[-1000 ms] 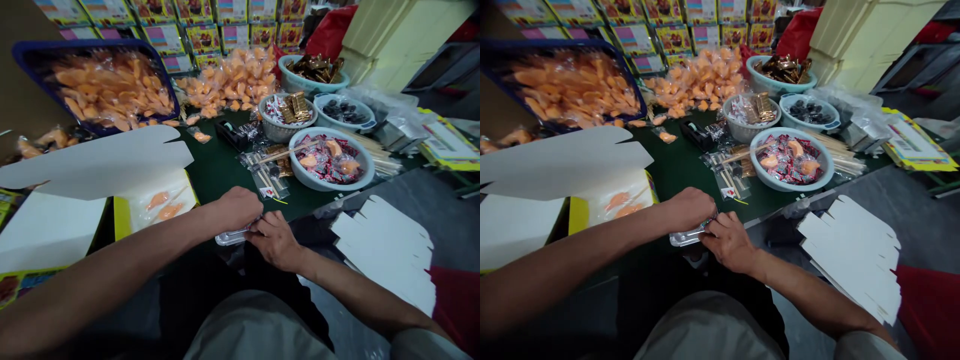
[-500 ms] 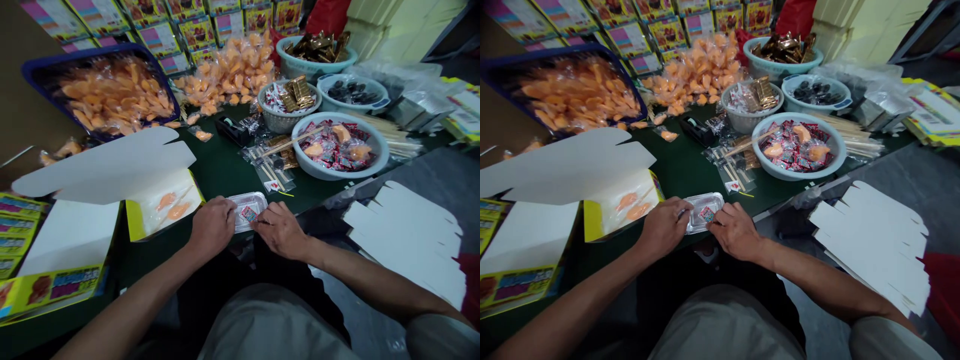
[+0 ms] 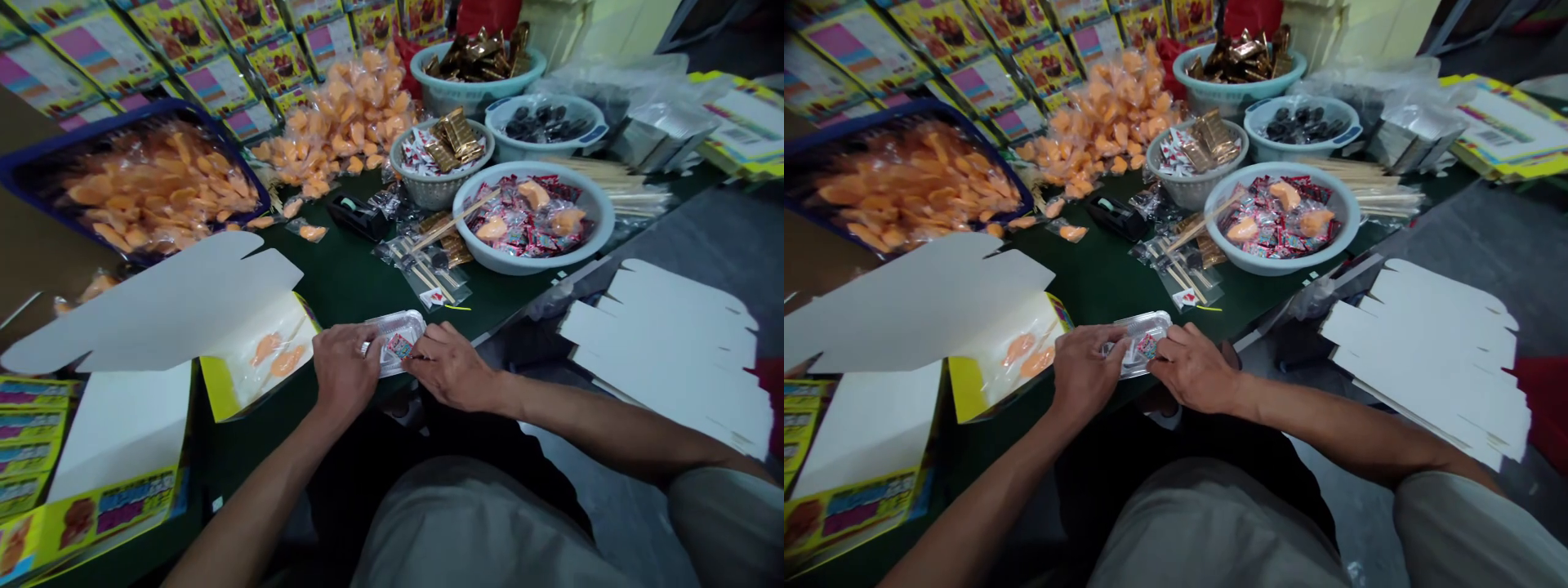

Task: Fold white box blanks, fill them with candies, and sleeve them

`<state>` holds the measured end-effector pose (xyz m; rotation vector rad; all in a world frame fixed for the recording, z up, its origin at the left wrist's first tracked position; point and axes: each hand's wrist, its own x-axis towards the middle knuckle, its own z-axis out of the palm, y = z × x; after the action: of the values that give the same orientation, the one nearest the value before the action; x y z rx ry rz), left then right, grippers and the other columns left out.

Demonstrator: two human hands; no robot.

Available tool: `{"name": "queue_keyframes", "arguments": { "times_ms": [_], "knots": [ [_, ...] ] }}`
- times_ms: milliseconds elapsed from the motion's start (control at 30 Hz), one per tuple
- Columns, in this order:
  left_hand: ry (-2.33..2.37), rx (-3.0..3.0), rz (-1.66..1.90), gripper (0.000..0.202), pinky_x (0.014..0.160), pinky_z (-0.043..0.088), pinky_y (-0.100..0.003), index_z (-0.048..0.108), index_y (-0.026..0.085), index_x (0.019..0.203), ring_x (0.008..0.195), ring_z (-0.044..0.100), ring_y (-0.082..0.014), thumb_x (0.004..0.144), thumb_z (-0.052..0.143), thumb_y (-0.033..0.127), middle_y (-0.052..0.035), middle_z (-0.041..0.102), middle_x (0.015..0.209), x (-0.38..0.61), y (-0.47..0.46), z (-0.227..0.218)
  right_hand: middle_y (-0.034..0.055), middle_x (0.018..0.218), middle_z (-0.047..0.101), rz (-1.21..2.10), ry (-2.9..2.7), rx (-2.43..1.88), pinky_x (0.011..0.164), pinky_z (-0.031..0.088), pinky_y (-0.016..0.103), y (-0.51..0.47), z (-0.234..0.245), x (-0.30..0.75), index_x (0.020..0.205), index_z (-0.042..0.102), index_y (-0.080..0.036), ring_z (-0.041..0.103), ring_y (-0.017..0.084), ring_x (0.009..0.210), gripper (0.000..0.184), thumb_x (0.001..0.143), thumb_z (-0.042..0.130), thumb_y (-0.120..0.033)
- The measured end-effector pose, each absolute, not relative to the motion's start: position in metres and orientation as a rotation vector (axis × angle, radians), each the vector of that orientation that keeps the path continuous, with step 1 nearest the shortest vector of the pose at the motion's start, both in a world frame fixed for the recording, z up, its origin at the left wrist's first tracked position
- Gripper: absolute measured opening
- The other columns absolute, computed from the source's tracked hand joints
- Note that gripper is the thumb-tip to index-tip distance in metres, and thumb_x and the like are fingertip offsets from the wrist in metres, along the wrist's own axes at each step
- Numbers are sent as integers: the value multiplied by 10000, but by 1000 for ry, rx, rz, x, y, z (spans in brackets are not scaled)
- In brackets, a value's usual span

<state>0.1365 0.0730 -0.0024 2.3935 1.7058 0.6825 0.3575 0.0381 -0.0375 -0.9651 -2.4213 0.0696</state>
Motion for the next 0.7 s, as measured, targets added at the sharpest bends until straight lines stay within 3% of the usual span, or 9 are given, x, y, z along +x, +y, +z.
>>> {"name": "queue_keyframes", "arguments": {
  "times_ms": [133, 233, 367, 467, 567, 633, 700],
  "knots": [
    [1610, 2496, 848, 219, 976, 545, -483, 784, 159, 1053, 1087, 663, -293, 1010, 575, 209, -130, 747, 1125, 125, 70, -12, 54, 946, 641, 82, -2397, -972, 750, 220, 375, 39, -40, 357, 1083, 744, -219, 446, 218, 926, 123, 1051, 631, -255],
    [1508, 2538, 968, 228, 1001, 547, -474, 736, 168, 1131, 1125, 658, -271, 1032, 531, 183, -132, 725, 1159, 118, 64, -4, 57, 946, 641, 80, -2384, -970, 756, 235, 379, 40, -41, 356, 1060, 745, -219, 447, 219, 928, 113, 1045, 636, -249],
    [1062, 2753, 531, 513, 1200, 438, -529, 539, 210, 1519, 1478, 515, -301, 1017, 614, 285, -135, 594, 1558, 119, 55, 7, 65, 975, 656, 76, -2386, -990, 756, 278, 390, 40, -40, 356, 1037, 734, -202, 464, 228, 937, 134, 1054, 610, -249],
    [935, 2832, 145, 729, 1266, 357, -558, 385, 144, 1645, 1558, 436, -339, 1030, 617, 459, -162, 478, 1672, 122, 52, 1, 78, 1031, 681, 128, -2369, -993, 787, 356, 402, 36, -42, 356, 1096, 726, -181, 487, 233, 945, 156, 1055, 590, -244],
    [959, 2909, 68, 689, 1298, 294, -558, 368, 138, 1660, 1555, 447, -335, 1079, 540, 465, -139, 484, 1673, 119, 52, -14, 96, 1130, 709, 204, -2328, -898, 845, 440, 421, 31, -42, 360, 1206, 696, -172, 538, 246, 1010, 239, 1034, 649, -331],
    [984, 2962, 97, 596, 1306, 269, -540, 388, 173, 1657, 1556, 451, -312, 1103, 491, 369, -105, 484, 1678, 112, 53, -25, 113, 1189, 714, 225, -2277, -826, 885, 483, 434, 33, -40, 366, 1260, 669, -160, 572, 257, 1063, 341, 1012, 690, -393],
    [1008, 2990, 132, 557, 1298, 273, -523, 422, 193, 1642, 1535, 482, -295, 1090, 468, 249, -89, 505, 1664, 103, 53, -33, 121, 1184, 719, 191, -2237, -852, 935, 504, 439, 45, -32, 374, 1256, 669, -154, 597, 255, 1075, 310, 1023, 673, -360]
  ]
}}
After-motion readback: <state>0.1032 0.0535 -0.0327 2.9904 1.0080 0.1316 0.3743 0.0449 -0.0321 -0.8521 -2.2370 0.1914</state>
